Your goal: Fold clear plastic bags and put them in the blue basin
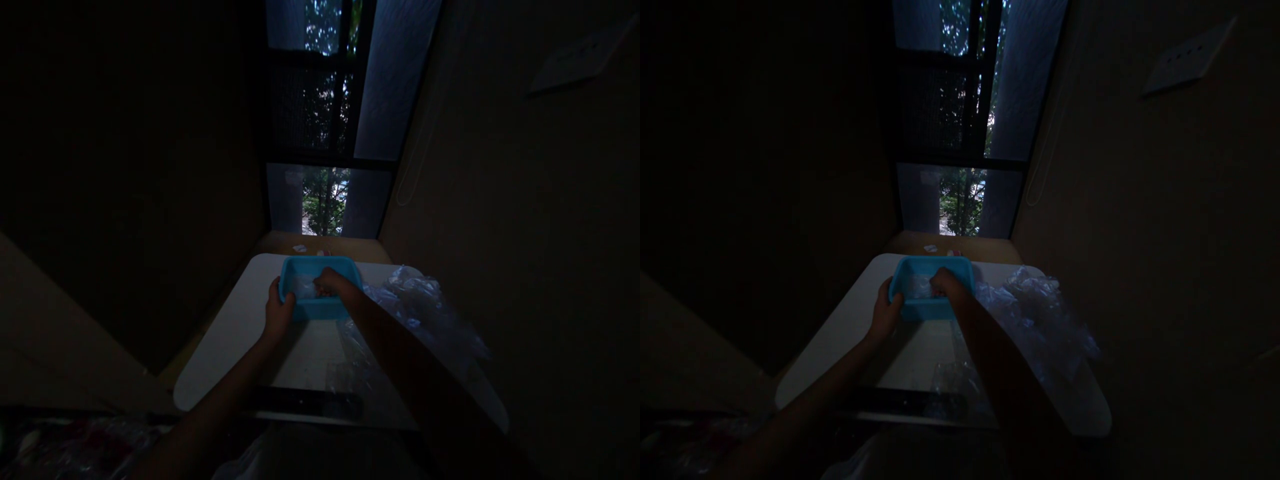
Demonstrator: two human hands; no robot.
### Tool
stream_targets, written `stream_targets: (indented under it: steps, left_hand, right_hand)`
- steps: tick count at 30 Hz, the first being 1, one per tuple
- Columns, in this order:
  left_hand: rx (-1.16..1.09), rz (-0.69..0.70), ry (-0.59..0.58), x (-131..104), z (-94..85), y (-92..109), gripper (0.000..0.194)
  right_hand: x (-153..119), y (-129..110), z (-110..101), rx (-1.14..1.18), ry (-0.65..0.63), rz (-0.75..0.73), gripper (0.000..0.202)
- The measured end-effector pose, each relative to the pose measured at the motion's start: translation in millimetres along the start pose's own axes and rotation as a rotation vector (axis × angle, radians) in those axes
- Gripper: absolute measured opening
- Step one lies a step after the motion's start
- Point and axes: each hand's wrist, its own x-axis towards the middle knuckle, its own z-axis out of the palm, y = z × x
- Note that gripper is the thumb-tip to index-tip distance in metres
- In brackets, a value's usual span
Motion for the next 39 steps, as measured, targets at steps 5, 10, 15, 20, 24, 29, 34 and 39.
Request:
stream_targets:
  steps: [5,10,15,20,24,29,34,39]
  left_hand:
    - [0.006,0.072,0.054,0,1.8,-1,0.053]
    - [0.105,0.338,0.140,3,6.1,0,0.040]
    - [0.154,0.343,0.159,11,11.0,2,0.026]
    - [0.176,0.302,0.201,22,9.9,2,0.022]
    - [0.190,0.299,0.220,33,2.6,0,0.019]
    - [0.214,0.285,0.234,49,-11.7,-6,0.018]
    - [0.230,0.235,0.250,72,-35.4,-17,0.017]
    - [0.264,0.230,0.270,98,-63.5,-32,0.020]
  right_hand:
    - [1,2,-2,-0.079,0.027,-0.042,0.026]
    - [-12,8,-21,-0.230,0.403,-0.214,0.023]
    - [-35,32,-44,-0.258,0.746,-0.374,0.027]
    - [-44,74,-54,-0.105,0.950,-0.371,0.032]
    - [-45,105,-44,-0.105,0.998,-0.356,0.033]
    - [-46,121,-14,-0.227,0.845,-0.362,0.031]
    - [-46,122,13,-0.317,0.717,-0.321,0.027]
    - [-38,123,26,-0.354,0.653,-0.311,0.027]
